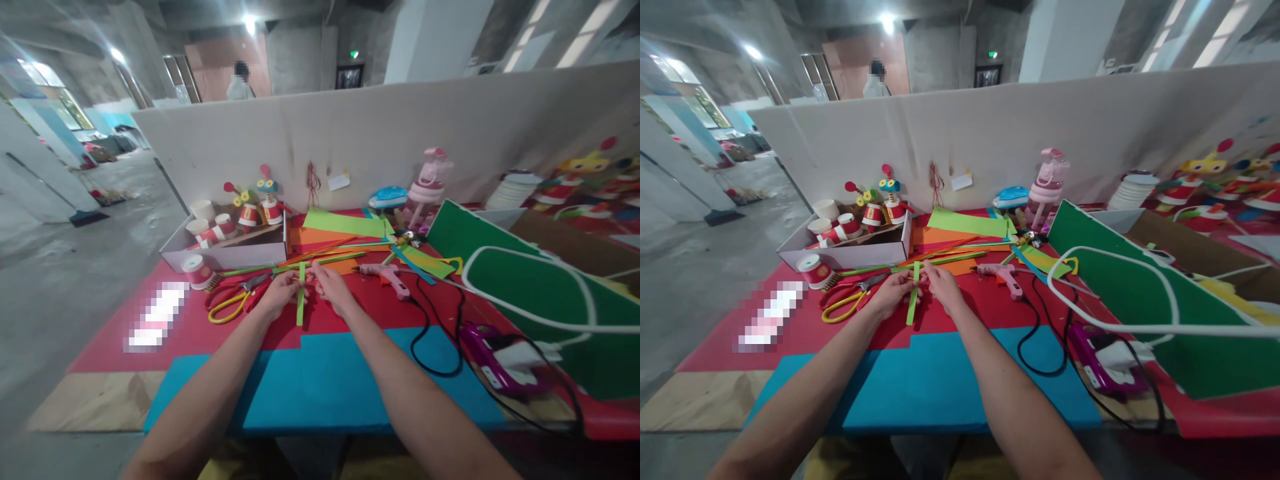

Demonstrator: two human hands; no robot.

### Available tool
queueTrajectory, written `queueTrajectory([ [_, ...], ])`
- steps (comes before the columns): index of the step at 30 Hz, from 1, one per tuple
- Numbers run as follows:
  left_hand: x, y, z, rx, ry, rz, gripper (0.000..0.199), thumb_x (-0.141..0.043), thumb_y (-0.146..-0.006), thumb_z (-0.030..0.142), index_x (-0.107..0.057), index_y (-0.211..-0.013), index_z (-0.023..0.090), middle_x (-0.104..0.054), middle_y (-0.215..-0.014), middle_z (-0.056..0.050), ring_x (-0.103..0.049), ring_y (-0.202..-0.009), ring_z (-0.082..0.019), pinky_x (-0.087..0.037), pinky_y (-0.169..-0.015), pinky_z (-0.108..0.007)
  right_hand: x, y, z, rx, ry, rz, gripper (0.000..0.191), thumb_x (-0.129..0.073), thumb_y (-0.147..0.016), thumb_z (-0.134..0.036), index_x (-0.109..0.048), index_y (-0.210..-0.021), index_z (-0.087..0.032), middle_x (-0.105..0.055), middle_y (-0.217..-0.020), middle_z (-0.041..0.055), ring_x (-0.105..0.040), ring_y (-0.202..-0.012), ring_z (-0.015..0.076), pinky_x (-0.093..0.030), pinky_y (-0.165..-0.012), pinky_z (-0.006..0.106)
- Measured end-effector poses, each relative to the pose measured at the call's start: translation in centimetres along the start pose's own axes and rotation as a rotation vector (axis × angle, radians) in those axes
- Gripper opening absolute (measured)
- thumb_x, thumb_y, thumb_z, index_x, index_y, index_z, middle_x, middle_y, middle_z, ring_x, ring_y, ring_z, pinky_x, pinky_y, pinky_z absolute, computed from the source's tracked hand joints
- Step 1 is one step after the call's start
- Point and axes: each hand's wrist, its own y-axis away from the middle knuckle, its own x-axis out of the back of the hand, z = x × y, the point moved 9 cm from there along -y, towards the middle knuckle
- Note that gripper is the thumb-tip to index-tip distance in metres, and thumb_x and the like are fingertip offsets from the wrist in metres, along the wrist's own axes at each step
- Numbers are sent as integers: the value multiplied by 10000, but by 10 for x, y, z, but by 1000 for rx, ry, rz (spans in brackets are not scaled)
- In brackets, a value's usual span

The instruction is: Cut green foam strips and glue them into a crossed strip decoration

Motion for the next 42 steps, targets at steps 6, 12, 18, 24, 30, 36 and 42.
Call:
queueTrajectory([
  [6,13,-1,4,-29,82,79,257,-680,-733,336,-502,-786,158,-643,-619,-15,-598,-474,-116,-487,-478,-217,5,0,-7,-17,-162,-56,376,-479,-835,-533,-581,-957,-192,-579,-713,-6,-280,-382,29,-151,-350,169],
  [12,10,0,13,-102,120,26,274,-693,-729,350,-545,-844,151,-641,-650,-10,-587,-475,-104,-490,-484,-221,7,4,-30,173,15,-75,192,-524,-817,-392,-533,-889,-214,-629,-730,-23,-369,-429,47,-284,-395,165],
  [18,-2,4,18,-116,89,-37,267,-681,-747,360,-541,-825,146,-639,-620,-11,-516,-384,-79,-418,-400,-194,8,6,-30,142,80,-26,179,-566,-773,-363,-576,-822,-191,-622,-688,-10,-436,-457,70,-330,-408,185],
  [24,-5,6,19,-100,137,-45,290,-729,-699,313,-530,-827,146,-666,-670,-32,-597,-473,-118,-505,-481,-242,7,6,-27,143,52,-23,241,-598,-760,-420,-583,-817,-186,-606,-611,-20,-351,-400,57,-268,-396,193],
  [30,-8,8,19,-92,99,-64,312,-737,-685,336,-516,-796,145,-656,-673,-28,-598,-473,-116,-507,-484,-244,11,6,-29,151,79,12,245,-625,-737,-424,-588,-778,-186,-604,-614,-23,-348,-392,52,-276,-389,195],
  [36,-11,10,22,-106,50,-97,313,-742,-666,301,-503,-815,165,-639,-657,-3,-577,-465,-104,-467,-442,-211,11,7,-27,105,104,10,258,-627,-725,-439,-573,-770,-191,-618,-648,-17,-402,-403,61,-304,-368,186],
  [42,-14,12,19,-62,-14,-140,314,-682,-736,403,-507,-839,163,-648,-631,-23,-578,-447,-112,-462,-430,-209,6,8,-27,116,147,-51,262,-617,-741,-431,-576,-695,-176,-576,-576,-24,-370,-400,54,-283,-361,175],
])
